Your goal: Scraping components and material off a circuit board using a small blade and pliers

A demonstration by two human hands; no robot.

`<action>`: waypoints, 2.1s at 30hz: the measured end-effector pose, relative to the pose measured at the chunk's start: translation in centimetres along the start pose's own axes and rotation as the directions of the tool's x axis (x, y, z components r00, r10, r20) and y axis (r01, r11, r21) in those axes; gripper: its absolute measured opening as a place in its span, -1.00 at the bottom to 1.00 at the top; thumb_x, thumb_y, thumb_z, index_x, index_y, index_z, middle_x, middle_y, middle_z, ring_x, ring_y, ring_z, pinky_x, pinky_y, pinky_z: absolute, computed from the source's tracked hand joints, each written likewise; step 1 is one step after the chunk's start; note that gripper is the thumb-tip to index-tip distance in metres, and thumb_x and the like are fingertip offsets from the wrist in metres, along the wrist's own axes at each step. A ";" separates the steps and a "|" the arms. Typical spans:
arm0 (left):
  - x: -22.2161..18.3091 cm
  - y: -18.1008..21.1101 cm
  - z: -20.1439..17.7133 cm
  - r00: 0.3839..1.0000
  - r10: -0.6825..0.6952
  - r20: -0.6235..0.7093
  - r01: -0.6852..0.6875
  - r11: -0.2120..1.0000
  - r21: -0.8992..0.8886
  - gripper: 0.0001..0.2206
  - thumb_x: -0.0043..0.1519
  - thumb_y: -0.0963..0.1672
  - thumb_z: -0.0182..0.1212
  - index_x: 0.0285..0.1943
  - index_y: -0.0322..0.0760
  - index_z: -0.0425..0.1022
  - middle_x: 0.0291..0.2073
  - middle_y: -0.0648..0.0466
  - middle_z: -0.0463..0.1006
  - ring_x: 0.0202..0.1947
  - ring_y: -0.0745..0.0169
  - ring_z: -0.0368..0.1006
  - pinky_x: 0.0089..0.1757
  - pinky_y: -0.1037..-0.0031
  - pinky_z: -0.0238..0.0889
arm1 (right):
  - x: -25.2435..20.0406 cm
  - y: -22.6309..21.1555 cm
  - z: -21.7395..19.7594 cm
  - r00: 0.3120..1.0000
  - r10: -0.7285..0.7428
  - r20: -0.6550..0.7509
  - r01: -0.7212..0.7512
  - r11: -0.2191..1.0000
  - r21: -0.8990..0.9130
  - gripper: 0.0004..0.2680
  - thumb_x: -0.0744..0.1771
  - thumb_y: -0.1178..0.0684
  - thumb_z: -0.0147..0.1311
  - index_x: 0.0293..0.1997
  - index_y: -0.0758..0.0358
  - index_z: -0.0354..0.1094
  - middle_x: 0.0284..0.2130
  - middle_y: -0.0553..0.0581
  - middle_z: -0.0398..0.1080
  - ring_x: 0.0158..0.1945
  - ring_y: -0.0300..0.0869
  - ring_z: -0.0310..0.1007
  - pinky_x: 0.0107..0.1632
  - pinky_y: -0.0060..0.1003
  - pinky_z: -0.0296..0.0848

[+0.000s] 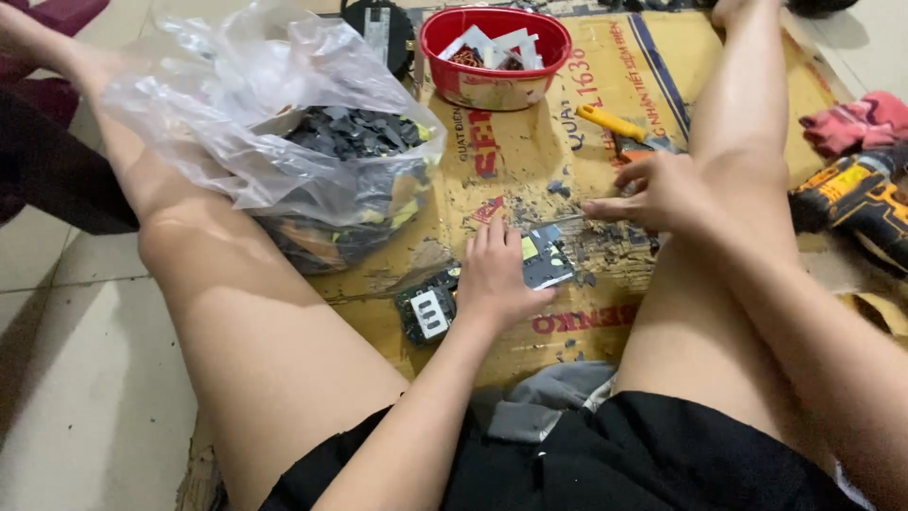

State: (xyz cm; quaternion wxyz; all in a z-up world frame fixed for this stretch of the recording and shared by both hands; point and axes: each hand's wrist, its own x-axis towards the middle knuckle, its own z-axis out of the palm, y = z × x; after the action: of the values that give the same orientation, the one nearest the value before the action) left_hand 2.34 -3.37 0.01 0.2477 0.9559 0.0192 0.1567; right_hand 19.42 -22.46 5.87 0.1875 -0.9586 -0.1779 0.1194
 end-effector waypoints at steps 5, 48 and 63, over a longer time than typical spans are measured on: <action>0.2 -0.8 1.5 1.000 0.003 0.030 -0.003 1.000 0.016 -0.25 -0.25 0.09 0.49 0.04 -0.51 0.44 -0.09 -0.15 0.37 0.03 -0.18 0.37 0.01 0.14 0.26 | -3.7 -3.2 4.5 0.981 0.018 -0.193 0.012 0.988 0.154 -0.82 0.32 -0.25 0.23 -0.15 -0.11 0.59 -0.56 0.06 0.54 -0.34 -0.12 0.57 -0.14 -0.20 0.49; 0.5 0.1 1.4 0.989 -0.109 0.103 0.100 0.992 0.083 -0.17 -0.14 0.13 0.55 0.22 -0.43 0.40 0.00 -0.09 0.41 -0.03 -0.02 0.38 0.06 0.20 0.28 | -4.6 21.3 3.1 0.660 0.725 -0.196 -0.274 0.476 0.836 -0.95 0.15 0.20 0.10 -0.43 0.29 0.41 -0.57 0.15 0.36 -0.60 -0.14 0.26 -0.54 -0.29 0.25; 0.4 -0.6 2.3 0.995 -0.086 0.051 0.083 0.994 0.071 -0.28 -0.21 0.10 0.51 0.04 -0.41 0.45 0.02 -0.14 0.41 0.00 -0.05 0.35 0.08 0.19 0.23 | -9.3 2.2 -11.7 0.967 0.112 -0.228 0.124 0.577 0.807 -0.88 0.30 0.25 -0.09 -0.18 0.51 0.33 -0.23 0.37 0.43 -0.15 0.04 0.53 0.03 -0.17 0.50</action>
State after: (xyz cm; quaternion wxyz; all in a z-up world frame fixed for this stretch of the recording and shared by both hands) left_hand 3.44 -3.85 -2.05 0.2216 0.9661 0.0582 0.1193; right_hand 15.10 -31.68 17.00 0.6286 -0.7709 -0.0808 0.0633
